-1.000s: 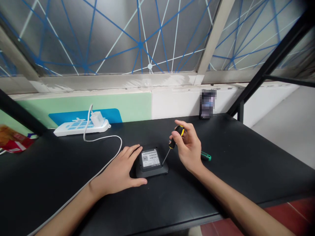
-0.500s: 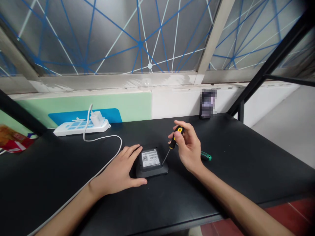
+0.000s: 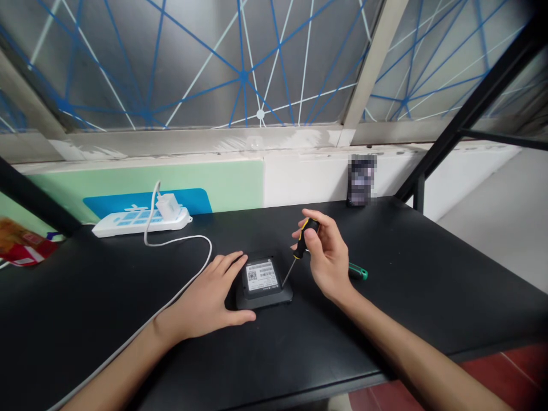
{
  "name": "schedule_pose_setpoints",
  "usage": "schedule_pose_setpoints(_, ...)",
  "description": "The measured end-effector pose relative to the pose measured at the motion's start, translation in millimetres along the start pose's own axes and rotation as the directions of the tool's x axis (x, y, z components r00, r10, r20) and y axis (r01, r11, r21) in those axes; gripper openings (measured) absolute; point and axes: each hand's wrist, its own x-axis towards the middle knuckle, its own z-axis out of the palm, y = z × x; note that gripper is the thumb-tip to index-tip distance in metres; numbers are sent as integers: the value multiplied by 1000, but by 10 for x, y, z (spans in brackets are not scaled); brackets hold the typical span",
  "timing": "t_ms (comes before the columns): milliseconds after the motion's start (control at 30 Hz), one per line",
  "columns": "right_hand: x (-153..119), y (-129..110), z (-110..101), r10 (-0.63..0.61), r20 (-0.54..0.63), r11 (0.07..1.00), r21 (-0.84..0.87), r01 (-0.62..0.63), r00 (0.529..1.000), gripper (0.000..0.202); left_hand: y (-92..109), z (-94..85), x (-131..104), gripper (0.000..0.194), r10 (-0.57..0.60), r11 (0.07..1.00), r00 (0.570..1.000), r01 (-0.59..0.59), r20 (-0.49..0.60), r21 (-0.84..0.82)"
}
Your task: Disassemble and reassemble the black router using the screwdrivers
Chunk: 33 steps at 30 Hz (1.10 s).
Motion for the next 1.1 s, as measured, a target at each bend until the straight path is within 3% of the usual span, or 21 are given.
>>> schedule_pose_setpoints(133, 6, 7, 2, -23, -37, 996, -88, 20, 999, 30, -5, 2, -5, 97, -8, 1000, 1000, 8, 2, -3)
schedule_pose_setpoints(400, -22, -3, 3, 18, 18, 999, 34, -19, 1000, 34, -25, 27, -10, 96, 27, 1000, 999, -27, -44, -7)
schedule_pose_setpoints(733, -12, -17, -2, -6, 23, 998, -64, 7, 1000, 43, -12, 25, -3, 97, 8, 1000, 1000, -8, -26, -4)
schedule_pose_setpoints(1100, -80, -113, 140, 26, -19, 990, 142, -23, 999, 35, 47, 41, 27, 97, 1, 999, 999, -3, -51, -42)
